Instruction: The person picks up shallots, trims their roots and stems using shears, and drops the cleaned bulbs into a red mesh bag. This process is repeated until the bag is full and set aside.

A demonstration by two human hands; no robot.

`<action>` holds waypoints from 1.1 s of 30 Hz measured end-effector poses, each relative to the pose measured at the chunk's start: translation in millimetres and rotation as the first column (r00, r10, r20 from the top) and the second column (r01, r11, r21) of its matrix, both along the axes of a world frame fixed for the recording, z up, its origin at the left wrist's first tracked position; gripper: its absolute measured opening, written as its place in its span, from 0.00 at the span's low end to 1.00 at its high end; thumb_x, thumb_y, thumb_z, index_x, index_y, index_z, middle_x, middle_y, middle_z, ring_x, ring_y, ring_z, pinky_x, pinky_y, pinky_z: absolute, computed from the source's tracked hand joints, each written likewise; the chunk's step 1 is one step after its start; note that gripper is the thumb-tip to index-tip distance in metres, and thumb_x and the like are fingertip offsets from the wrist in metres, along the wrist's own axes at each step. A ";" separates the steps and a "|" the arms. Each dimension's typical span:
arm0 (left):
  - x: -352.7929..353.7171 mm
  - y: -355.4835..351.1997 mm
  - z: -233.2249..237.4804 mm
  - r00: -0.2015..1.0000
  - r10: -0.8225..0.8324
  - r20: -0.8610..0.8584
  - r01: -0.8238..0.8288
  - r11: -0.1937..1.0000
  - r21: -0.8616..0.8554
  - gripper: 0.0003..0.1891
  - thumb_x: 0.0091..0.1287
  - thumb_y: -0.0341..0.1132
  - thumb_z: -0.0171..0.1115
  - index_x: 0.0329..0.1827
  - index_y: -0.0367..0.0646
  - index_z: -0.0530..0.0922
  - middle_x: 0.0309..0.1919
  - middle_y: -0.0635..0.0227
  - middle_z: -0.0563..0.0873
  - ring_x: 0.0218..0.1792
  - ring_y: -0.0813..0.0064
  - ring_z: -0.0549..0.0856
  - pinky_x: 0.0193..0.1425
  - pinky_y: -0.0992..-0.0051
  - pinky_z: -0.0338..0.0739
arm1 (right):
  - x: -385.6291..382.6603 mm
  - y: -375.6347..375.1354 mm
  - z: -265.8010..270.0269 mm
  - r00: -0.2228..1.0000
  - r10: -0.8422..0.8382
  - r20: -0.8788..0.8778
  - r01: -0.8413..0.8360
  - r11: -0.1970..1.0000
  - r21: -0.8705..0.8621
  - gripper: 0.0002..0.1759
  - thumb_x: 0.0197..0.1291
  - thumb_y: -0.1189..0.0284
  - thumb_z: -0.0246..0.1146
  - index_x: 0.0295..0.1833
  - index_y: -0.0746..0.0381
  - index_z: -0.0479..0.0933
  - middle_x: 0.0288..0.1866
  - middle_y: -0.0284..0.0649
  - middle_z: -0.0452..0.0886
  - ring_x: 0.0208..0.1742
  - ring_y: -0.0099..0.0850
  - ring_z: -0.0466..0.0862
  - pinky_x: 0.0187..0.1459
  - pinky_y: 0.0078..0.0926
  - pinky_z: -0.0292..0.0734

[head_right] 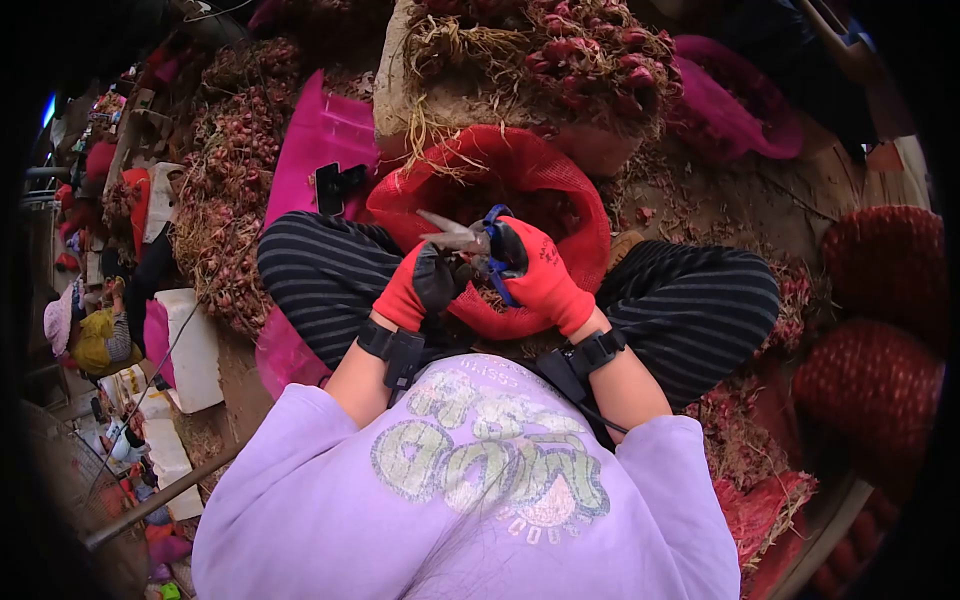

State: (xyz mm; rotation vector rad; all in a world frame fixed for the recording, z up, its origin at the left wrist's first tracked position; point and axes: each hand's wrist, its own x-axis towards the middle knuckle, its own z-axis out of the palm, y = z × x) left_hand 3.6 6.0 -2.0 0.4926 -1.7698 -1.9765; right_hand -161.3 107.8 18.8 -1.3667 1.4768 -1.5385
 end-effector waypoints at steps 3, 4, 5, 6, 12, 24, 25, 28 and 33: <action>-2.1 -9.0 8.7 0.982 -0.065 0.178 -0.004 0.932 0.362 0.10 0.57 0.23 0.62 0.42 0.38 0.78 0.41 0.66 0.82 0.39 0.79 0.81 0.42 0.77 0.76 | -1.5 -0.1 16.4 0.837 -0.010 0.547 -0.055 0.993 0.102 0.18 0.54 0.74 0.64 0.51 0.65 0.73 0.42 0.36 0.79 0.42 0.27 0.79 0.45 0.25 0.75; 0.1 -21.3 5.3 0.920 -0.075 0.384 0.258 0.853 -0.453 0.11 0.56 0.23 0.62 0.42 0.38 0.77 0.43 0.66 0.82 0.38 0.81 0.80 0.43 0.77 0.76 | -6.9 0.6 14.3 0.759 -0.020 0.650 -0.056 0.994 0.096 0.17 0.56 0.73 0.63 0.52 0.66 0.73 0.43 0.35 0.78 0.42 0.25 0.78 0.46 0.23 0.75; -0.2 -21.2 1.3 0.864 -0.050 0.501 0.239 0.917 -0.320 0.11 0.56 0.23 0.62 0.42 0.38 0.77 0.43 0.65 0.82 0.38 0.81 0.80 0.43 0.76 0.76 | -12.5 1.1 11.4 0.669 -0.031 0.742 -0.053 0.995 0.089 0.17 0.58 0.73 0.62 0.52 0.66 0.73 0.43 0.34 0.78 0.43 0.22 0.77 0.46 0.21 0.74; -1.2 -18.4 -3.0 0.791 -0.048 0.610 0.199 0.963 -0.182 0.11 0.56 0.23 0.62 0.42 0.38 0.77 0.43 0.65 0.82 0.38 0.80 0.80 0.43 0.75 0.76 | -17.3 0.0 3.9 0.666 -0.095 0.740 -0.020 0.989 0.145 0.18 0.58 0.71 0.62 0.53 0.67 0.72 0.43 0.36 0.78 0.42 0.23 0.79 0.46 0.21 0.75; -24.0 -0.4 25.9 0.965 0.194 0.174 -0.204 0.978 0.042 0.17 0.59 0.25 0.62 0.52 0.35 0.75 0.46 0.64 0.82 0.49 0.78 0.79 0.58 0.78 0.70 | -22.9 10.0 -33.0 0.709 -0.027 0.705 -0.089 0.988 0.128 0.16 0.62 0.68 0.58 0.53 0.65 0.72 0.42 0.35 0.78 0.40 0.22 0.79 0.39 0.20 0.77; -22.2 0.1 31.0 0.989 -0.016 0.148 0.028 0.997 -0.079 0.23 0.62 0.24 0.59 0.61 0.37 0.69 0.50 0.67 0.79 0.50 0.83 0.77 0.56 0.80 0.70 | -14.4 9.3 -41.6 0.927 0.018 0.376 -0.070 0.990 0.126 0.15 0.57 0.70 0.59 0.47 0.67 0.79 0.35 0.32 0.81 0.32 0.20 0.79 0.33 0.17 0.73; -20.6 -3.4 26.4 0.989 -0.027 0.145 0.023 0.999 0.035 0.22 0.62 0.24 0.59 0.60 0.37 0.70 0.49 0.67 0.79 0.49 0.82 0.77 0.56 0.79 0.71 | -12.9 9.3 -39.7 0.917 0.007 0.399 -0.058 0.992 0.115 0.15 0.57 0.70 0.60 0.47 0.67 0.79 0.34 0.32 0.81 0.32 0.21 0.79 0.33 0.17 0.73; -20.4 -5.6 13.7 0.987 -0.055 0.151 0.020 0.974 0.225 0.20 0.61 0.24 0.60 0.57 0.37 0.71 0.48 0.67 0.79 0.48 0.81 0.77 0.54 0.79 0.72 | -7.4 12.4 -30.6 0.695 -0.098 0.712 -0.081 0.974 0.213 0.15 0.57 0.70 0.60 0.48 0.66 0.79 0.34 0.32 0.81 0.32 0.21 0.79 0.32 0.18 0.74; -10.9 -2.3 19.0 0.971 -0.090 0.222 0.142 0.963 -0.231 0.11 0.67 0.29 0.53 0.51 0.41 0.74 0.39 0.72 0.80 0.39 0.82 0.79 0.43 0.81 0.76 | -8.5 9.9 -24.3 0.806 -0.107 0.583 -0.002 0.983 0.183 0.12 0.57 0.69 0.61 0.45 0.63 0.79 0.32 0.32 0.79 0.32 0.21 0.79 0.31 0.19 0.74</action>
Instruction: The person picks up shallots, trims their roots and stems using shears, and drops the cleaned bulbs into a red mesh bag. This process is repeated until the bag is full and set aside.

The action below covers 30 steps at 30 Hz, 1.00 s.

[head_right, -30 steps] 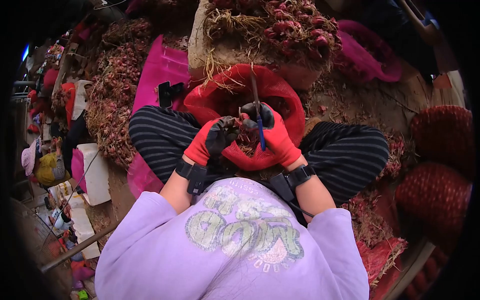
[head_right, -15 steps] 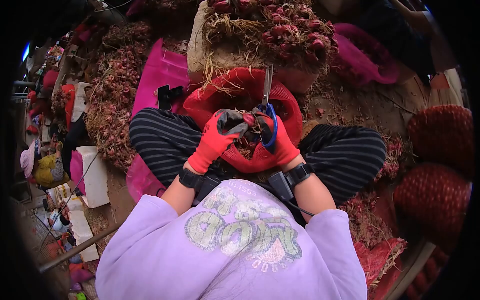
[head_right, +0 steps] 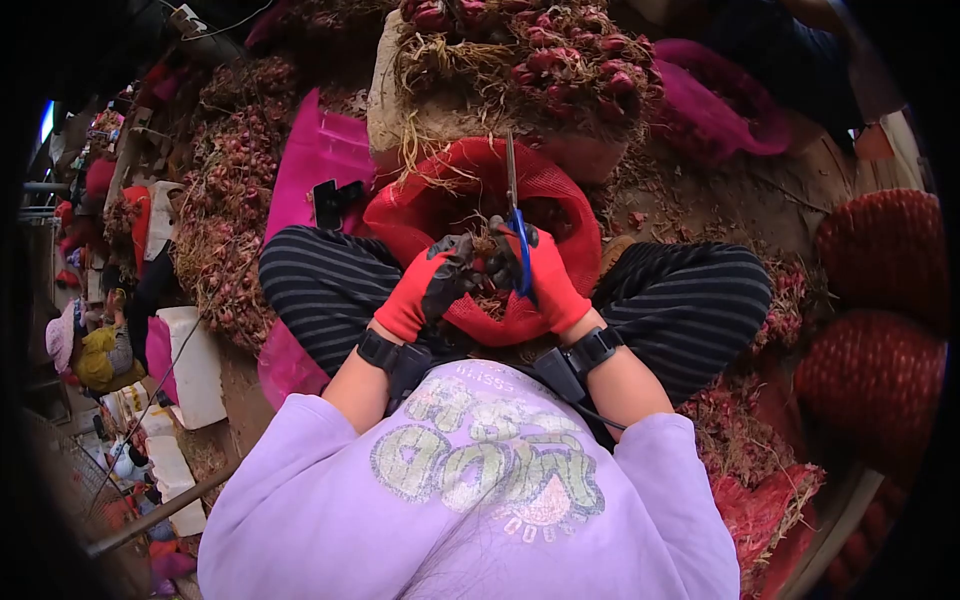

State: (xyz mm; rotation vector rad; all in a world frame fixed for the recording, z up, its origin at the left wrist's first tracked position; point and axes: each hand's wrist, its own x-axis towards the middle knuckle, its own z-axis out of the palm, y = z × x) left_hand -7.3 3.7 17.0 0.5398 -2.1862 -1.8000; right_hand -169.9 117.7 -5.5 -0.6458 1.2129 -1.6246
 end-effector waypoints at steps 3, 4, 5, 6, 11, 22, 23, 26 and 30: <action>1.4 0.1 -18.4 0.995 0.089 -0.042 -0.084 0.990 0.116 0.10 0.68 0.33 0.52 0.49 0.42 0.75 0.37 0.73 0.80 0.35 0.81 0.79 0.40 0.80 0.77 | 4.0 -3.6 27.1 0.987 0.031 0.161 -0.050 0.992 0.117 0.09 0.57 0.70 0.63 0.41 0.63 0.78 0.30 0.32 0.79 0.32 0.20 0.79 0.31 0.19 0.73; 1.4 0.4 -22.4 0.994 0.102 -0.049 -0.094 0.985 0.144 0.10 0.69 0.34 0.52 0.48 0.42 0.76 0.37 0.73 0.80 0.34 0.81 0.79 0.40 0.80 0.77 | 7.1 -6.5 33.5 0.997 0.032 0.064 -0.040 0.991 0.129 0.09 0.57 0.71 0.63 0.40 0.63 0.78 0.30 0.32 0.79 0.32 0.19 0.79 0.31 0.18 0.73; 0.0 1.0 -26.4 0.995 0.085 -0.051 -0.077 0.985 0.156 0.10 0.69 0.36 0.53 0.48 0.42 0.76 0.37 0.73 0.80 0.34 0.81 0.79 0.40 0.80 0.77 | 8.7 -8.5 30.5 0.998 0.047 -0.051 -0.044 0.997 0.066 0.08 0.56 0.71 0.63 0.40 0.63 0.78 0.30 0.32 0.79 0.32 0.19 0.79 0.30 0.18 0.73; 0.8 1.5 -29.5 0.997 0.079 0.008 -0.080 0.984 0.162 0.10 0.67 0.34 0.54 0.48 0.42 0.76 0.38 0.71 0.80 0.35 0.79 0.79 0.41 0.79 0.77 | 9.7 -10.3 24.2 0.985 0.053 -0.166 -0.053 0.999 0.006 0.08 0.56 0.72 0.64 0.39 0.63 0.77 0.30 0.32 0.79 0.32 0.18 0.78 0.30 0.18 0.72; -5.3 5.5 9.2 0.981 0.089 0.173 -0.158 0.883 0.441 0.16 0.61 0.26 0.63 0.52 0.38 0.74 0.43 0.67 0.80 0.42 0.74 0.82 0.48 0.76 0.76 | 0.2 -7.3 15.3 0.998 0.044 -0.038 -0.042 0.998 0.042 0.09 0.56 0.70 0.63 0.40 0.64 0.77 0.30 0.33 0.79 0.31 0.18 0.78 0.28 0.17 0.72; -7.2 4.0 -8.3 0.958 0.280 -0.057 -0.159 0.690 0.706 0.13 0.65 0.22 0.57 0.52 0.35 0.73 0.46 0.66 0.80 0.46 0.80 0.80 0.54 0.81 0.75 | -8.9 -1.5 17.2 0.982 -0.054 0.181 0.019 0.982 0.190 0.11 0.58 0.70 0.61 0.45 0.62 0.77 0.31 0.36 0.80 0.29 0.25 0.80 0.31 0.21 0.75; -7.2 2.7 -11.4 0.958 0.276 -0.073 -0.142 0.681 0.718 0.13 0.65 0.22 0.57 0.52 0.35 0.73 0.45 0.67 0.80 0.45 0.81 0.80 0.53 0.81 0.75 | -8.7 -1.6 21.1 0.997 -0.041 -0.067 0.050 0.988 0.147 0.12 0.57 0.72 0.62 0.46 0.64 0.77 0.33 0.37 0.81 0.31 0.27 0.81 0.34 0.22 0.75; -6.3 1.8 -11.8 0.952 0.306 -0.027 -0.219 0.738 0.638 0.12 0.64 0.23 0.59 0.50 0.36 0.74 0.43 0.69 0.81 0.44 0.81 0.80 0.52 0.81 0.75 | 1.7 -5.2 40.9 0.844 -0.025 -0.536 0.058 0.997 0.045 0.14 0.54 0.75 0.63 0.47 0.66 0.76 0.36 0.42 0.82 0.37 0.32 0.83 0.41 0.27 0.76; -10.0 12.5 -10.6 0.937 0.336 -0.093 -0.282 0.888 0.363 0.10 0.60 0.24 0.63 0.44 0.37 0.76 0.39 0.69 0.82 0.40 0.80 0.80 0.48 0.80 0.75 | 2.5 -5.6 41.2 0.721 0.040 -0.692 -0.018 0.999 0.039 0.16 0.49 0.72 0.66 0.46 0.61 0.77 0.37 0.43 0.82 0.37 0.38 0.83 0.39 0.30 0.76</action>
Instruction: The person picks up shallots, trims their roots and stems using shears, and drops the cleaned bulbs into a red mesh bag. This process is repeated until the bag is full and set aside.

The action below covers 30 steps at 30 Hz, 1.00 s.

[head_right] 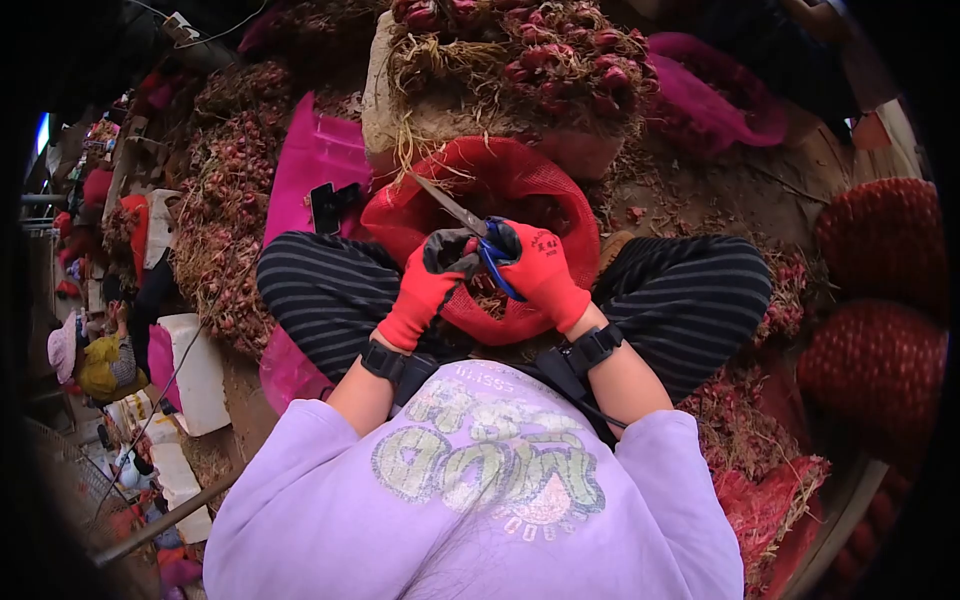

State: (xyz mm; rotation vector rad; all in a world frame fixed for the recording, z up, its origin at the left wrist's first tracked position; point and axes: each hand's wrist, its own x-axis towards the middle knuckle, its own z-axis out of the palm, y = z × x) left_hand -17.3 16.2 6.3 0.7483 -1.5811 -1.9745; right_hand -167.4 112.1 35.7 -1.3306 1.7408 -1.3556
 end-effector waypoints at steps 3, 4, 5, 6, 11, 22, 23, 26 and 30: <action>7.2 -0.2 20.9 0.962 -0.059 0.268 0.154 0.925 -0.346 0.11 0.57 0.25 0.65 0.43 0.38 0.75 0.38 0.68 0.82 0.39 0.80 0.80 0.45 0.79 0.74 | -4.3 0.7 -7.9 0.965 0.104 -0.241 -0.093 0.994 0.057 0.14 0.47 0.70 0.67 0.43 0.58 0.79 0.36 0.42 0.82 0.37 0.43 0.81 0.39 0.31 0.76; 9.3 -0.8 22.6 0.952 -0.064 0.298 0.160 0.937 -0.310 0.12 0.57 0.25 0.65 0.43 0.38 0.75 0.38 0.68 0.82 0.38 0.80 0.79 0.44 0.78 0.74 | -4.6 0.8 -9.0 0.941 0.140 -0.309 -0.118 0.989 0.088 0.13 0.47 0.70 0.67 0.42 0.57 0.79 0.36 0.43 0.82 0.37 0.44 0.81 0.39 0.32 0.76; 10.8 -0.8 23.6 0.942 -0.074 0.328 0.169 0.947 -0.272 0.13 0.56 0.25 0.65 0.43 0.39 0.75 0.38 0.68 0.82 0.38 0.80 0.79 0.43 0.78 0.73 | -3.2 1.5 -10.5 0.937 0.119 -0.329 -0.094 0.992 0.089 0.12 0.47 0.70 0.67 0.41 0.58 0.79 0.35 0.43 0.82 0.37 0.42 0.82 0.39 0.31 0.76; 11.7 -0.4 23.8 0.930 -0.086 0.357 0.178 0.956 -0.233 0.13 0.55 0.25 0.66 0.43 0.39 0.75 0.38 0.68 0.82 0.38 0.80 0.79 0.43 0.77 0.73 | -0.4 2.1 -11.8 0.932 0.097 -0.349 -0.070 0.993 0.090 0.11 0.48 0.71 0.66 0.40 0.59 0.80 0.35 0.43 0.82 0.36 0.39 0.82 0.38 0.30 0.76; 7.2 -7.6 8.5 0.993 -0.117 -0.010 0.117 0.983 0.143 0.14 0.61 0.23 0.59 0.50 0.33 0.74 0.47 0.65 0.81 0.48 0.74 0.81 0.56 0.77 0.76 | 1.6 -1.2 -7.8 0.944 -0.112 0.309 0.069 0.987 0.145 0.08 0.54 0.77 0.62 0.39 0.66 0.79 0.35 0.37 0.83 0.37 0.20 0.80 0.37 0.21 0.75; 0.6 -5.4 -10.9 0.992 -0.118 -0.034 0.122 0.973 0.196 0.13 0.64 0.24 0.59 0.51 0.37 0.74 0.44 0.69 0.80 0.46 0.81 0.80 0.51 0.81 0.75 | 0.1 -0.4 -22.8 0.505 -0.032 0.863 -0.047 0.997 0.064 0.11 0.58 0.71 0.62 0.43 0.67 0.78 0.35 0.38 0.83 0.33 0.24 0.81 0.36 0.19 0.77; -1.5 -2.0 -11.8 0.992 -0.126 -0.023 0.128 0.986 0.103 0.13 0.64 0.24 0.59 0.51 0.37 0.74 0.44 0.70 0.80 0.46 0.81 0.80 0.51 0.81 0.75 | 2.1 -0.4 -33.9 0.535 -0.026 0.845 -0.015 0.999 0.040 0.11 0.59 0.71 0.61 0.44 0.67 0.78 0.35 0.38 0.83 0.33 0.24 0.82 0.36 0.19 0.77; 0.0 3.5 -4.9 0.987 -0.161 0.007 0.161 0.987 0.009 0.13 0.64 0.24 0.58 0.52 0.37 0.73 0.43 0.70 0.81 0.44 0.82 0.80 0.51 0.82 0.74 | 0.9 3.7 -36.5 0.534 0.001 0.846 -0.023 1.000 0.013 0.13 0.60 0.70 0.60 0.45 0.68 0.78 0.37 0.38 0.83 0.34 0.24 0.82 0.36 0.19 0.77; 6.5 -10.2 9.2 0.988 -0.134 0.071 0.126 0.987 0.103 0.13 0.66 0.28 0.57 0.53 0.38 0.72 0.43 0.69 0.80 0.43 0.80 0.80 0.50 0.81 0.75 | -13.5 2.6 -48.9 0.536 -0.140 0.833 0.069 0.990 0.122 0.15 0.59 0.68 0.61 0.48 0.66 0.76 0.39 0.38 0.82 0.38 0.26 0.82 0.37 0.23 0.76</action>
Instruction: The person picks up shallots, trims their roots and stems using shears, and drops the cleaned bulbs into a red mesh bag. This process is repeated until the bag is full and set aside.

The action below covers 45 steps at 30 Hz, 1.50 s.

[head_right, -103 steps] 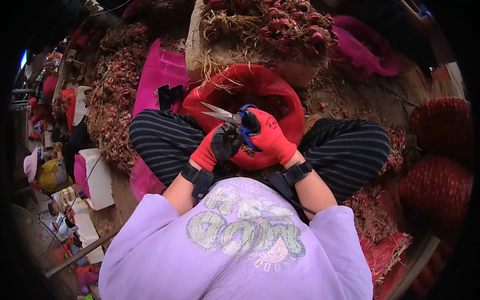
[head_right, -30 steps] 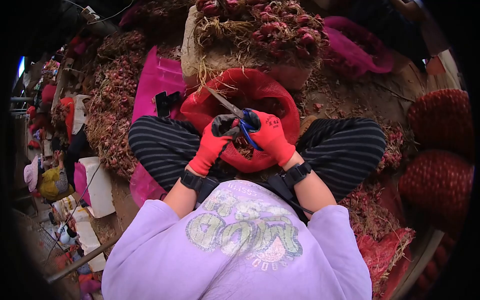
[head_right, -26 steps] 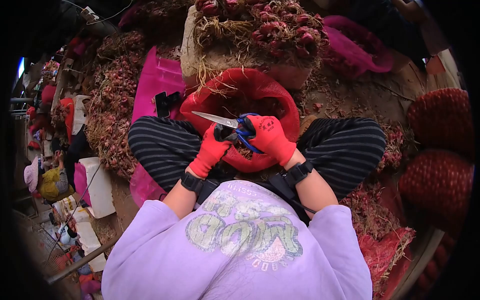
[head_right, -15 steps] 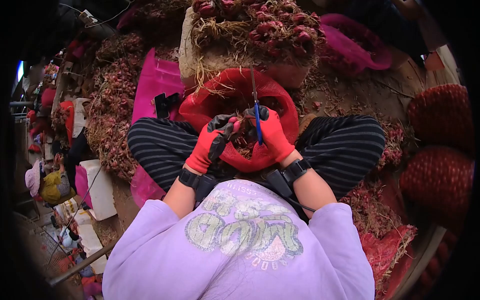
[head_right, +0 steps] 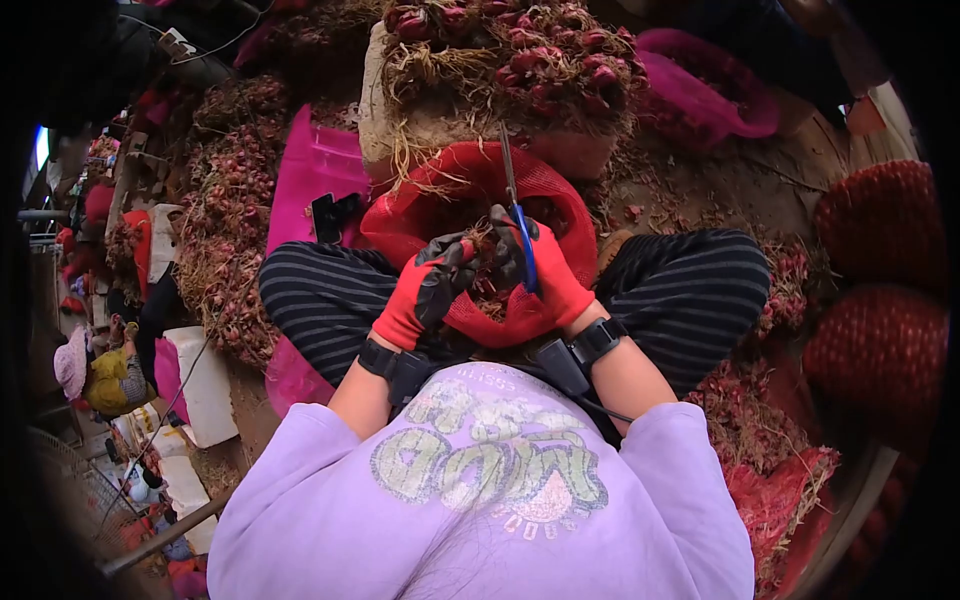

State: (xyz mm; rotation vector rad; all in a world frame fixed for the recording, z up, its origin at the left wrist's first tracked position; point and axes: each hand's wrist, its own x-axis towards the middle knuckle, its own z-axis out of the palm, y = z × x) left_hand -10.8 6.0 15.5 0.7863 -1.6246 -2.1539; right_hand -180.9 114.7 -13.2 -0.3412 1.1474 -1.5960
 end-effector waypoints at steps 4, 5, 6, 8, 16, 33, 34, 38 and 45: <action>8.3 -20.1 -24.6 0.991 0.060 -0.121 -0.036 0.981 0.190 0.12 0.71 0.34 0.51 0.54 0.39 0.71 0.46 0.66 0.78 0.47 0.72 0.80 0.51 0.77 0.77 | -4.1 14.8 47.6 0.523 -0.012 -0.852 0.113 0.992 0.055 0.16 0.58 0.65 0.61 0.49 0.62 0.76 0.38 0.43 0.81 0.39 0.41 0.81 0.41 0.33 0.74; 7.0 -22.3 -33.5 0.999 0.033 -0.019 -0.037 0.965 -0.261 0.12 0.72 0.33 0.50 0.55 0.39 0.70 0.47 0.66 0.78 0.48 0.72 0.80 0.52 0.77 0.77 | -7.4 21.2 71.4 0.398 0.132 -0.908 0.072 0.982 0.174 0.20 0.55 0.59 0.63 0.48 0.61 0.75 0.42 0.46 0.80 0.42 0.46 0.80 0.42 0.38 0.74; 6.7 -22.6 -30.4 0.997 0.059 -0.053 -0.071 0.961 -0.266 0.13 0.72 0.33 0.50 0.56 0.39 0.70 0.47 0.66 0.77 0.48 0.72 0.80 0.52 0.77 0.77 | -4.8 28.3 78.7 0.325 0.184 -0.928 0.080 0.972 0.221 0.22 0.54 0.57 0.64 0.48 0.61 0.75 0.42 0.45 0.80 0.42 0.46 0.80 0.43 0.38 0.74; 3.7 -20.8 -7.5 0.956 0.179 -0.232 -0.139 0.974 0.179 0.13 0.71 0.32 0.51 0.57 0.40 0.69 0.47 0.67 0.76 0.49 0.73 0.79 0.53 0.77 0.77 | 4.2 45.6 84.7 0.176 0.294 -0.939 0.111 0.942 0.316 0.26 0.52 0.53 0.65 0.48 0.61 0.75 0.43 0.45 0.80 0.43 0.45 0.80 0.44 0.37 0.75; -5.6 -5.4 -9.9 0.959 0.163 -0.232 -0.109 0.967 0.229 0.16 0.67 0.24 0.54 0.58 0.39 0.69 0.44 0.69 0.77 0.46 0.80 0.79 0.54 0.79 0.75 | 31.2 48.2 54.0 0.228 0.399 -0.888 0.092 0.899 0.427 0.27 0.51 0.54 0.64 0.52 0.61 0.72 0.47 0.46 0.78 0.47 0.44 0.79 0.47 0.38 0.73; 2.3 -2.2 -21.4 0.975 0.125 -0.184 -0.075 0.962 0.261 0.16 0.61 0.16 0.51 0.52 0.34 0.71 0.43 0.65 0.80 0.43 0.77 0.81 0.53 0.78 0.76 | 25.5 51.1 38.6 0.024 0.568 -0.822 0.071 0.820 0.569 0.30 0.47 0.53 0.64 0.50 0.62 0.70 0.42 0.45 0.79 0.45 0.40 0.80 0.45 0.36 0.72; 1.8 -1.7 -20.2 0.974 0.129 -0.186 -0.075 0.959 0.274 0.15 0.62 0.17 0.52 0.52 0.34 0.71 0.43 0.65 0.80 0.43 0.77 0.81 0.53 0.78 0.76 | 24.2 50.0 40.5 0.023 0.587 -0.809 0.071 0.806 0.587 0.29 0.47 0.53 0.65 0.50 0.61 0.71 0.40 0.44 0.80 0.43 0.41 0.80 0.44 0.36 0.73; -0.7 2.3 6.1 0.987 0.120 -0.109 -0.088 0.960 0.264 0.14 0.66 0.22 0.53 0.54 0.34 0.71 0.43 0.66 0.79 0.43 0.78 0.81 0.51 0.77 0.77 | 23.9 49.0 50.8 0.094 0.593 -0.800 0.090 0.795 0.600 0.24 0.49 0.53 0.64 0.45 0.58 0.74 0.38 0.43 0.81 0.40 0.41 0.82 0.40 0.37 0.75; 0.7 -1.9 18.3 0.974 0.103 -0.202 0.014 0.862 0.507 0.18 0.70 0.29 0.52 0.62 0.40 0.66 0.47 0.70 0.78 0.47 0.76 0.79 0.51 0.77 0.76 | 17.0 58.2 54.0 0.245 0.472 -0.847 0.135 0.848 0.512 0.28 0.52 0.48 0.63 0.49 0.59 0.74 0.42 0.44 0.81 0.43 0.42 0.81 0.43 0.36 0.75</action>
